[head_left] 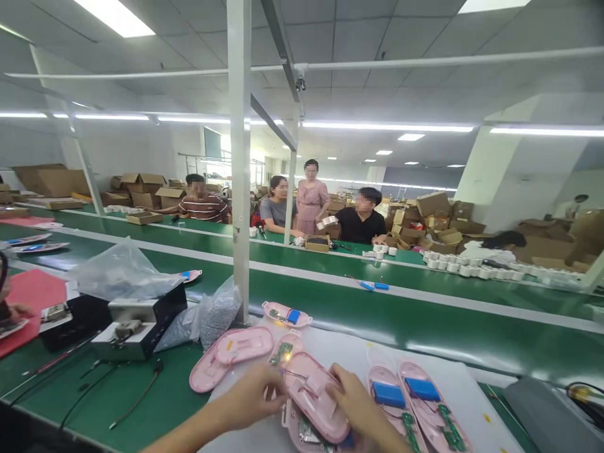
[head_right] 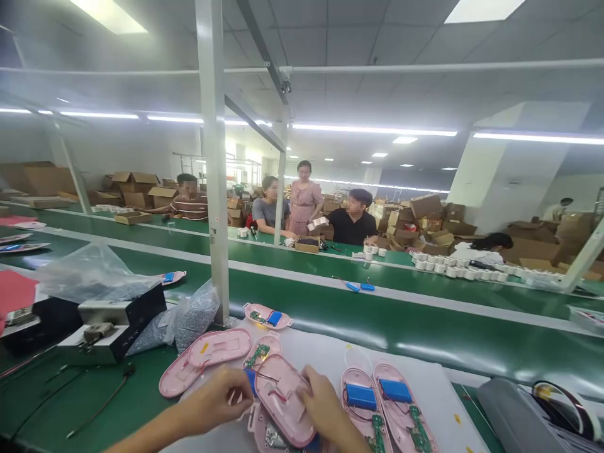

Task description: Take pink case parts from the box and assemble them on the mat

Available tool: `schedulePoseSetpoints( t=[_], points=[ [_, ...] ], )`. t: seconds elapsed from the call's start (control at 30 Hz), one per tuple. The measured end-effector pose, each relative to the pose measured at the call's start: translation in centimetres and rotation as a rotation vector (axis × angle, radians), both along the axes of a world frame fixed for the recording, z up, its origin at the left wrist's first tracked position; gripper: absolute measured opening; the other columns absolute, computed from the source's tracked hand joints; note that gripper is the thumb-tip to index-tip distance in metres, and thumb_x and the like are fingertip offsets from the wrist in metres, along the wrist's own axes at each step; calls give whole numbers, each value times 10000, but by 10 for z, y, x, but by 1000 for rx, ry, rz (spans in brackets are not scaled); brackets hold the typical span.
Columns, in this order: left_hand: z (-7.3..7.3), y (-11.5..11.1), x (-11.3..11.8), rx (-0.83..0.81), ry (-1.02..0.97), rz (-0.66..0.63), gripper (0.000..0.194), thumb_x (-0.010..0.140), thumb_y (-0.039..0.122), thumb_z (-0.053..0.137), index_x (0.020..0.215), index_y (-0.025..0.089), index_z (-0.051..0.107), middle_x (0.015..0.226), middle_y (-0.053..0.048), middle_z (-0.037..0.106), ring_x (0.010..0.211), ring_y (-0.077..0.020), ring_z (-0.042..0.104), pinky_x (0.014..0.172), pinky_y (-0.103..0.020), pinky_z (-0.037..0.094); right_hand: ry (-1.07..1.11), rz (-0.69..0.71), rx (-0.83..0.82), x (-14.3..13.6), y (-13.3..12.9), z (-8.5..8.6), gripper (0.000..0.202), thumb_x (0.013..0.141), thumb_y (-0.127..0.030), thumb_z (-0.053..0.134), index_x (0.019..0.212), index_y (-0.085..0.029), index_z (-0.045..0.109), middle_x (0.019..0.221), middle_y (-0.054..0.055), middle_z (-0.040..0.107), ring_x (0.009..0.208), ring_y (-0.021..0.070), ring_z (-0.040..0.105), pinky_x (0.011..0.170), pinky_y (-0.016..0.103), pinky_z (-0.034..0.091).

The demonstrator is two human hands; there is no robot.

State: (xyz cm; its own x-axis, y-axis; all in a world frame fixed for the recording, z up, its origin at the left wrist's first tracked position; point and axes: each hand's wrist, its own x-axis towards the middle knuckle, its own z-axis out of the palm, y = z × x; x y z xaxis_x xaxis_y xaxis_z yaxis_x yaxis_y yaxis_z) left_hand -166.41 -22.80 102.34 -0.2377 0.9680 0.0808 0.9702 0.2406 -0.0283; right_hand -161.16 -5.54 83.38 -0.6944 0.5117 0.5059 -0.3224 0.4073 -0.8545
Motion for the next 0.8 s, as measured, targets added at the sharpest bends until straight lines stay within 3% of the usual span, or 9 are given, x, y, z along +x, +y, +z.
schedulePoseSetpoints(
  t=[0.1, 0.17, 0.23, 0.3, 0.4, 0.53, 0.67, 0.8],
  points=[
    [-23, 0, -9, 151, -302, 170, 87, 699, 229, 608, 732, 158, 644, 720, -4, 609, 697, -157, 515, 656, -257, 377, -28, -40, -65, 7, -1, -33, 68, 753, -260, 460, 811, -242, 488, 872, 39, 676, 860, 232, 614, 782, 317, 417],
    [-39, 6, -16, 226, -480, 179, 153, 699, 303, 627, 710, 153, 602, 696, -7, 578, 690, -160, 502, 663, -268, 375, -24, -71, -103, 15, 4, -50, 93, 746, -274, 470, 817, -245, 521, 874, 44, 684, 869, 247, 625, 799, 332, 433],
    [-52, 13, -19, 300, -530, 127, 207, 747, 353, 605, 705, 154, 570, 697, -17, 560, 690, -167, 502, 668, -280, 385, -5, -120, -152, 31, 8, -57, 125, 753, -288, 456, 816, -238, 552, 876, 60, 691, 873, 266, 635, 798, 355, 443],
    [-60, 19, -14, 356, -416, 49, 221, 822, 356, 560, 723, 158, 570, 722, -33, 577, 706, -177, 520, 685, -294, 408, 7, -174, -189, 52, 9, -53, 164, 767, -294, 433, 810, -223, 575, 885, 87, 697, 877, 284, 642, 791, 378, 447],
    [-68, 29, -3, 339, -51, -161, 186, 914, 288, 510, 810, 169, 607, 782, -50, 626, 770, -192, 559, 750, -321, 444, 14, -215, -147, 78, 11, -32, 180, 768, -286, 442, 793, -196, 595, 881, 115, 699, 870, 291, 639, 785, 389, 442],
    [-79, 48, -1, 229, 383, -449, 184, 956, 148, 452, 932, 172, 633, 823, -58, 649, 815, -196, 580, 743, -319, 462, 22, -240, -81, 85, 10, -6, 184, 805, -271, 474, 877, -200, 629, 910, 81, 708, 899, 257, 624, 824, 367, 417],
    [-81, 51, -3, 256, 497, -505, 186, 966, 133, 454, 915, 157, 631, 813, -52, 641, 774, -182, 584, 705, -311, 470, 43, -232, -95, 86, 7, 3, 173, 813, -272, 480, 863, -201, 630, 875, 56, 707, 834, 229, 616, 780, 340, 408],
    [-75, 44, -2, 413, 428, -516, 170, 966, 220, 506, 914, 190, 665, 1065, -88, 612, 986, -197, 584, 852, -356, 506, 83, -161, -110, 87, 13, 3, 165, 775, -280, 503, 827, -195, 635, 840, 40, 694, 812, 215, 607, 746, 319, 408]
  ],
)
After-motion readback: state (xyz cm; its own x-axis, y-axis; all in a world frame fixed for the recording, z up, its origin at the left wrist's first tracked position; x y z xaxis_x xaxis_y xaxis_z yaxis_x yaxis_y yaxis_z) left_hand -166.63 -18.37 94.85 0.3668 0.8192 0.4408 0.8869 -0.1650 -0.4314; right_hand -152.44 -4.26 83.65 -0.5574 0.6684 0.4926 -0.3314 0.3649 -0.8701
